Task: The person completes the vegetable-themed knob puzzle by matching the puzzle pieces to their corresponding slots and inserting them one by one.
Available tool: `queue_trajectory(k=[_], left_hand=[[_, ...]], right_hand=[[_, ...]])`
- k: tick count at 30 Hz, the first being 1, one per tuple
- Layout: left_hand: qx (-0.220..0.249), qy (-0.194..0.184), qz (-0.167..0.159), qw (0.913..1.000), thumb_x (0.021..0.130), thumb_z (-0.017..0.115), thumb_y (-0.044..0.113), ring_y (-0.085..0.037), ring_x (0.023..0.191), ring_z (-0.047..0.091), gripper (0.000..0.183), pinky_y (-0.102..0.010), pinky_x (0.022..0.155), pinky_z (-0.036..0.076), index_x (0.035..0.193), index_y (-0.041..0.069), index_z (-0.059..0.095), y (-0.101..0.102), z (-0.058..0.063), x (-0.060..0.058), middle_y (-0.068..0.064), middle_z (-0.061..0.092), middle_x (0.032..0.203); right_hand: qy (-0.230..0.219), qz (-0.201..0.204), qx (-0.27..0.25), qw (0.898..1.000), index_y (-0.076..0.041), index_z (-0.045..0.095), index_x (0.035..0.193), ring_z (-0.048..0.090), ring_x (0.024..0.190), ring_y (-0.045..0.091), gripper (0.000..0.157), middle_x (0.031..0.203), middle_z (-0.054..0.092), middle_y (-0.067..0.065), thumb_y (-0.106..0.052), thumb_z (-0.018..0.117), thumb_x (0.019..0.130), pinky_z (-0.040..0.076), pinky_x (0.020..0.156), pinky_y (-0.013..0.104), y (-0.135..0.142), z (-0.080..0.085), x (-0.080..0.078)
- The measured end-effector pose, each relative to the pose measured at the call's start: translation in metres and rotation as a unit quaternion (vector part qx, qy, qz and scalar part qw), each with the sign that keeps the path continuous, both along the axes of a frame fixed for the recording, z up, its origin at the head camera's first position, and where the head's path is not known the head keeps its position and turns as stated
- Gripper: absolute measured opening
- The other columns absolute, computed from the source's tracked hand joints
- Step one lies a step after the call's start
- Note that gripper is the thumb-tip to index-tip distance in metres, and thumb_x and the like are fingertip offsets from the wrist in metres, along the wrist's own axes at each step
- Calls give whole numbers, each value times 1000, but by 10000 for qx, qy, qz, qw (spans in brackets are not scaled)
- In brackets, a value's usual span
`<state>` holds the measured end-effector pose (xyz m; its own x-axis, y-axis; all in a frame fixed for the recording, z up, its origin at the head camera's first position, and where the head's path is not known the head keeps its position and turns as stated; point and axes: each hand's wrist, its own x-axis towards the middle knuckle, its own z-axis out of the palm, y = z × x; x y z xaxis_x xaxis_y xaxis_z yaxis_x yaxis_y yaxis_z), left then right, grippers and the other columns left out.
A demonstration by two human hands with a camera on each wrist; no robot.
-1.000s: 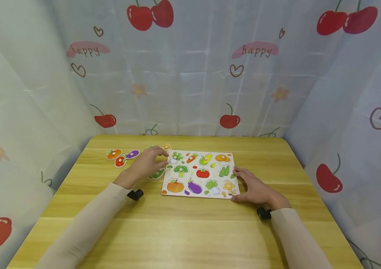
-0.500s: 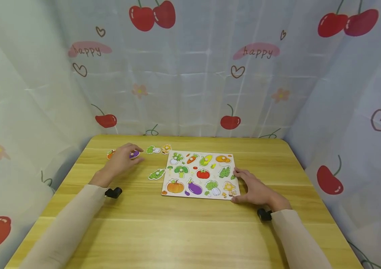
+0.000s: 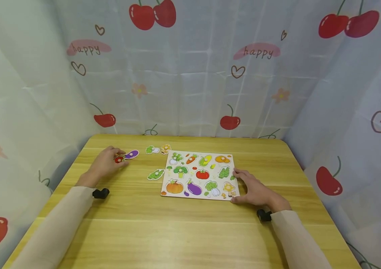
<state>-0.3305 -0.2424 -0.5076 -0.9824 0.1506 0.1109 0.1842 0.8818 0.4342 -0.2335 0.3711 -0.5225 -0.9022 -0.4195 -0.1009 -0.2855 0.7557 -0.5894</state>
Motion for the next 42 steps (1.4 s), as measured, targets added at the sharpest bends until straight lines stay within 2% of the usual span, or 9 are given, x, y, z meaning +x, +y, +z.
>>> queue_trajectory(k=[5, 13, 21, 29, 42], left_hand=[[26, 43, -19, 10000, 107, 87, 25, -37, 104, 65, 38, -58, 100, 59, 134, -1, 81, -9, -1, -1, -23, 71, 121], [31, 67, -81, 9999, 109, 82, 18, -38, 105, 70, 26, -62, 105, 61, 127, -1, 84, -14, -2, -3, -24, 79, 120], [29, -23, -105, 9999, 110, 79, 12, -34, 100, 72, 14, -57, 98, 62, 116, 3, 87, -15, -2, -3, -17, 84, 111], [9, -48, -132, 9999, 110, 81, 12, -33, 100, 74, 9, -56, 95, 63, 110, 6, 88, -14, 0, 1, -15, 81, 108], [39, -75, -166, 9998, 105, 89, 18, -34, 104, 79, 11, -58, 103, 65, 102, 8, 87, -11, -2, 6, -13, 86, 107]], right_hand=[[22, 17, -3, 10000, 0, 40, 178, 27, 174, 56, 116, 191, 27, 23, -50, 100, 92, 27, 136, 83, 0, -1, 0], [62, 28, -30, 10000, 2, 40, 177, 27, 174, 56, 117, 191, 27, 24, -49, 101, 91, 28, 136, 83, 1, -1, 0], [42, 24, -70, 10000, 3, 40, 177, 26, 174, 57, 117, 191, 27, 24, -49, 101, 91, 27, 136, 83, 0, -1, 2], [103, 11, -7, 9999, 4, 39, 177, 27, 173, 57, 117, 191, 27, 24, -48, 100, 91, 28, 136, 83, -1, -1, 1], [76, 13, -8, 10000, 2, 39, 177, 27, 173, 56, 116, 191, 27, 24, -48, 100, 92, 28, 136, 83, -1, 0, 2]])
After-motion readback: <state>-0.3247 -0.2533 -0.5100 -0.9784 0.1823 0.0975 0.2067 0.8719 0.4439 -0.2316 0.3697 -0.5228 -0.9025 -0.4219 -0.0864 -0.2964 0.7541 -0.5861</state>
